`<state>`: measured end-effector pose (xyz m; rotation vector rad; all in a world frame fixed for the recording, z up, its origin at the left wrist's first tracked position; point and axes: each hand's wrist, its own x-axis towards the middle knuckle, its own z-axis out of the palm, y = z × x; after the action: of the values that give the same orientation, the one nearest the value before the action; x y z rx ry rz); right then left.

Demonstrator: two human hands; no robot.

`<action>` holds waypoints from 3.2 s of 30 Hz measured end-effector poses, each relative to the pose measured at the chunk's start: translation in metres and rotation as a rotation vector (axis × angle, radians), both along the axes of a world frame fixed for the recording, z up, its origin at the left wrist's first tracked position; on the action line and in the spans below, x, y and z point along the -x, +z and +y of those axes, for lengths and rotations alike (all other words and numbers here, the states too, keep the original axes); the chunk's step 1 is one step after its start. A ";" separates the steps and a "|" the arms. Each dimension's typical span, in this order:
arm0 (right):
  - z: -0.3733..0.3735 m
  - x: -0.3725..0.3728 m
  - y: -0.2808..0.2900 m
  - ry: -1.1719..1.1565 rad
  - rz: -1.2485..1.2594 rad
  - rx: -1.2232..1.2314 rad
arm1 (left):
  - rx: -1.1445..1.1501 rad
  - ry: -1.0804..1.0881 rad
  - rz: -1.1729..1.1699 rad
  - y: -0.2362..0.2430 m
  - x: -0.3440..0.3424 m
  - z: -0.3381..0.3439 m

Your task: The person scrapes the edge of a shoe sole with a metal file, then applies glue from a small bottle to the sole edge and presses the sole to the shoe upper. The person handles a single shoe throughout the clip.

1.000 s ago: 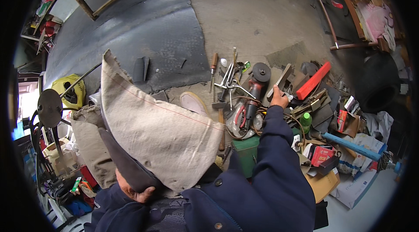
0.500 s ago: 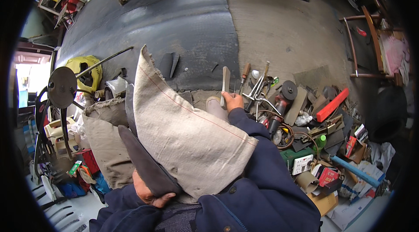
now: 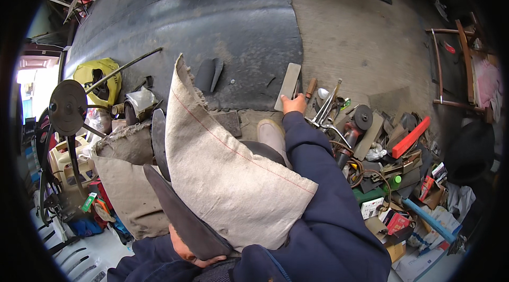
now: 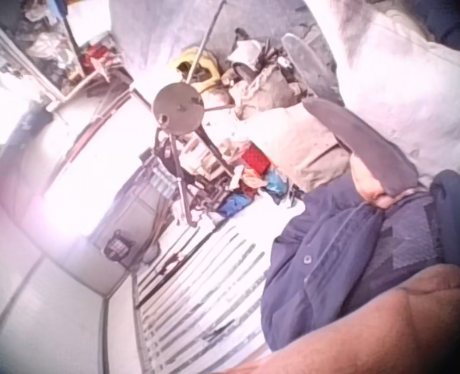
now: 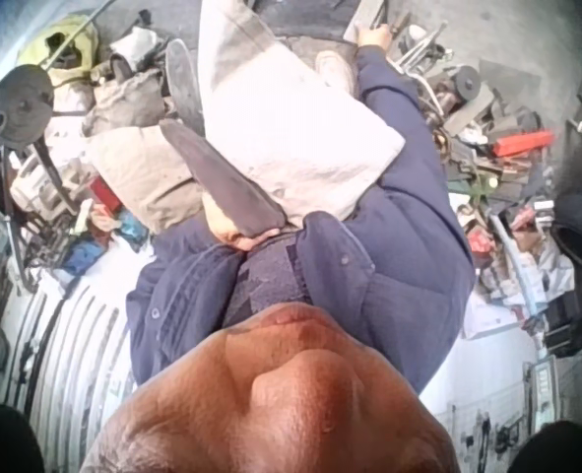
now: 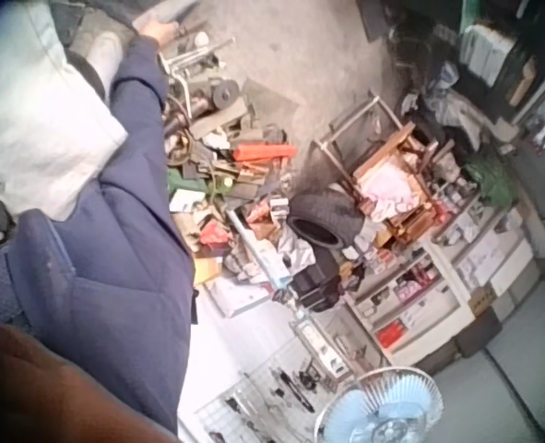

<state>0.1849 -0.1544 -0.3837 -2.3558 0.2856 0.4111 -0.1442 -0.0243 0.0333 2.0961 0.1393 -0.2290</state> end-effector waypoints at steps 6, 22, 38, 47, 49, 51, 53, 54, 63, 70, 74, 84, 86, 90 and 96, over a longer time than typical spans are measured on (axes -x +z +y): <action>-0.002 -0.009 -0.022 0.014 -0.073 -0.116 | -0.008 0.025 -0.027 -0.007 -0.006 0.001; -0.101 0.105 0.032 0.084 0.046 -0.171 | -0.113 0.003 -0.016 0.004 -0.011 -0.005; -0.214 0.148 0.096 -0.245 -0.044 -0.341 | -0.169 -0.055 -0.165 0.001 0.012 -0.010; -0.323 0.068 0.029 -0.542 -0.216 -0.130 | -0.293 -0.275 -0.307 -0.011 0.007 0.000; -0.350 0.041 0.014 -0.467 -0.166 0.117 | -0.150 -0.147 -0.238 -0.006 0.003 -0.002; -0.369 0.023 0.001 -0.504 -0.186 0.094 | -0.104 -0.125 -0.240 0.003 -0.005 -0.004; -0.383 0.004 -0.011 -0.492 -0.158 0.155 | -0.113 -0.164 -0.313 0.010 -0.019 -0.005; -0.389 -0.002 -0.015 -0.473 -0.156 0.157 | -0.100 -0.194 -0.307 0.014 -0.024 -0.004; -0.435 -0.055 -0.031 -0.144 -0.106 0.538 | 0.142 -0.220 -0.678 -0.026 -0.032 -0.011; -0.432 -0.077 -0.028 -0.240 -0.083 0.518 | -0.039 0.055 -0.539 -0.009 -0.023 -0.030; -0.419 -0.064 -0.004 -0.190 -0.018 0.559 | -0.203 0.038 -0.591 -0.010 -0.022 -0.029; -0.397 -0.033 0.014 -0.210 -0.258 0.313 | -0.190 0.086 -0.719 -0.015 -0.015 -0.038; -0.388 -0.033 0.022 -0.177 -0.347 0.186 | -0.171 0.116 -0.781 -0.012 -0.012 -0.037; -0.334 -0.023 0.094 -0.045 -0.283 -0.330 | -0.025 0.214 -0.821 0.014 -0.004 -0.024; -0.193 0.051 0.282 0.194 -0.415 -0.595 | -0.002 0.437 -1.084 0.067 0.013 0.042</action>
<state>0.1339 -0.3476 -0.1019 -1.8229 -0.2372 0.0676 -0.1575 0.0175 0.1000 1.8656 -0.0631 1.1441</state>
